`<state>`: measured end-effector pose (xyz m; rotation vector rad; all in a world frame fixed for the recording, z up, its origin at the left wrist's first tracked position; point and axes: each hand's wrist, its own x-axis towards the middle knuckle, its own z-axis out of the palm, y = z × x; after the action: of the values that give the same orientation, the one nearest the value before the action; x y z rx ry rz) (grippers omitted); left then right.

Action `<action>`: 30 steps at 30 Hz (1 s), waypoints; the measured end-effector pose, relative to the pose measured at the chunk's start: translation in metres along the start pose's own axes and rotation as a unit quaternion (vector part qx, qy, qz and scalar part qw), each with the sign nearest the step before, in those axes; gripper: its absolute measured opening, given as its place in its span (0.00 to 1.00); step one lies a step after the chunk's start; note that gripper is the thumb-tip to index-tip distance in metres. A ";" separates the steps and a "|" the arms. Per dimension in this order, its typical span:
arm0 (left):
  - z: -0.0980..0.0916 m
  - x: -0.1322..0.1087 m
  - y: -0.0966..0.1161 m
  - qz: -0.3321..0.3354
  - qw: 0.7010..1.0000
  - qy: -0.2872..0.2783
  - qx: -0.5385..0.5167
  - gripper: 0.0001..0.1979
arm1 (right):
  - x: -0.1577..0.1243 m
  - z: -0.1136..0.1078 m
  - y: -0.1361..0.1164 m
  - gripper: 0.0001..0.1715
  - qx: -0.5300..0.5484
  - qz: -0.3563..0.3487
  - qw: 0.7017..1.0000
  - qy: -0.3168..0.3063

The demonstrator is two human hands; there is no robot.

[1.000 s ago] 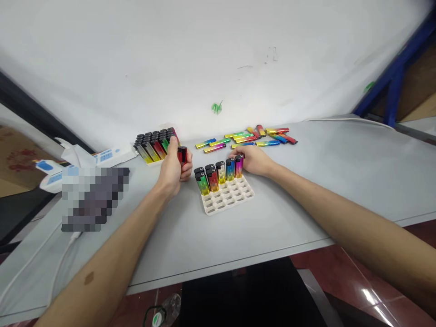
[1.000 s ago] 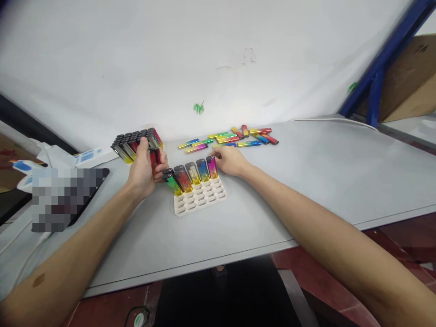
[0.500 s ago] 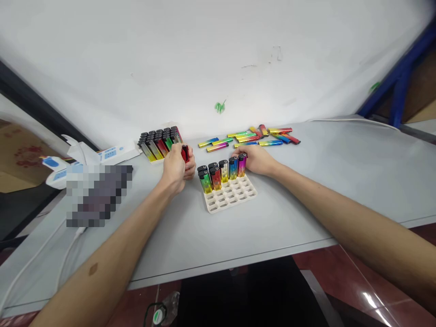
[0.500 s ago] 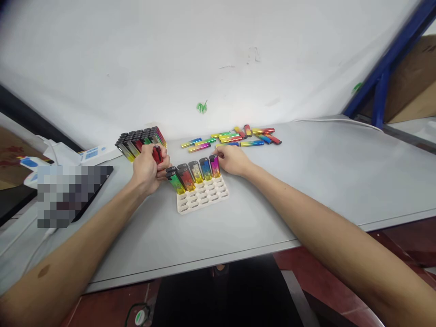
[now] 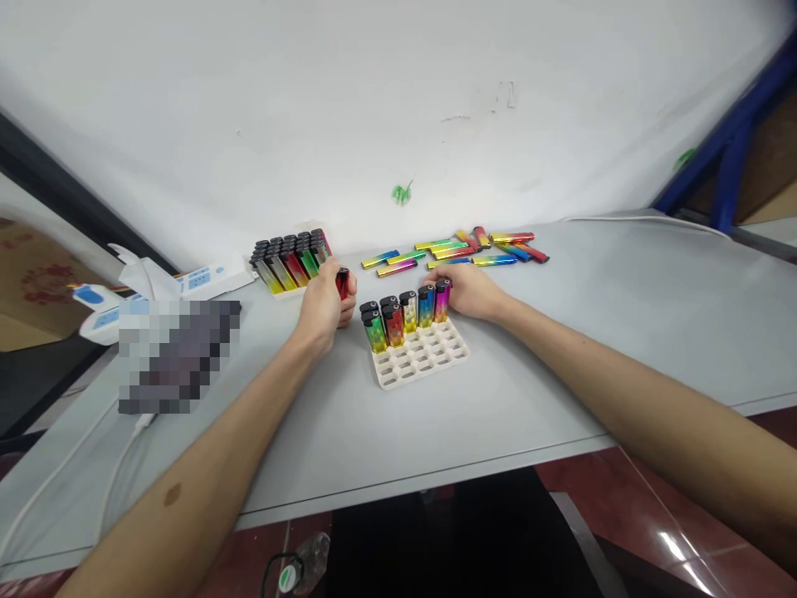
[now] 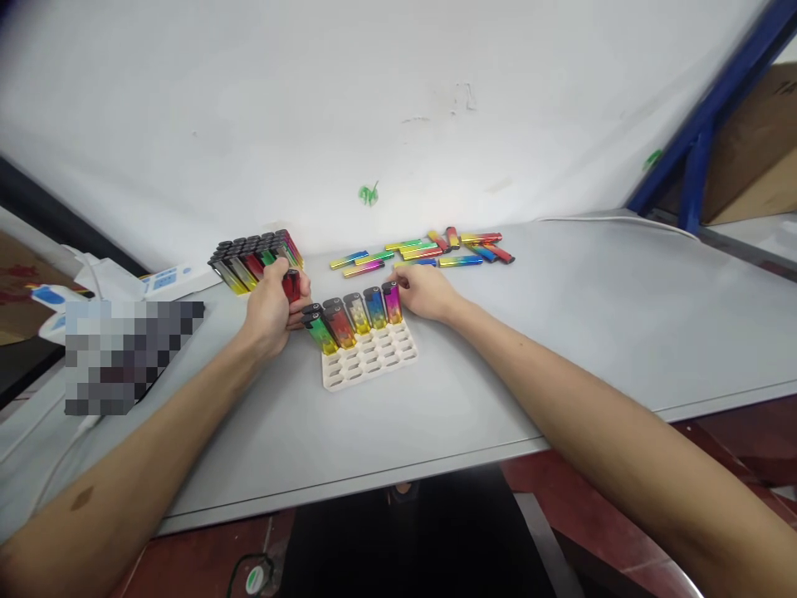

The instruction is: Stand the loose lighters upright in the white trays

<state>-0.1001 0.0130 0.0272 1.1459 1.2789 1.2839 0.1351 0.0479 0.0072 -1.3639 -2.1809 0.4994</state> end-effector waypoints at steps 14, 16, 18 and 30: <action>0.005 -0.007 0.005 0.054 0.996 -0.063 -0.030 0.16 | 0.001 0.001 0.002 0.13 0.008 -0.005 1.000 0.005; 0.006 -0.008 0.005 0.055 0.996 -0.063 -0.032 0.15 | 0.001 0.001 0.002 0.13 0.008 -0.005 1.000 0.003; 0.006 -0.008 0.005 0.056 0.996 -0.062 -0.033 0.14 | 0.001 0.001 0.002 0.13 0.009 -0.006 1.000 0.002; -0.001 -0.016 0.014 0.140 0.987 0.002 0.081 0.13 | 0.001 0.002 0.002 0.13 0.001 -0.001 1.000 -0.002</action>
<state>-0.0992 -0.0025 0.0414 1.4799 1.2751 1.4038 0.1353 0.0499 0.0049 -1.3600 -2.1835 0.5045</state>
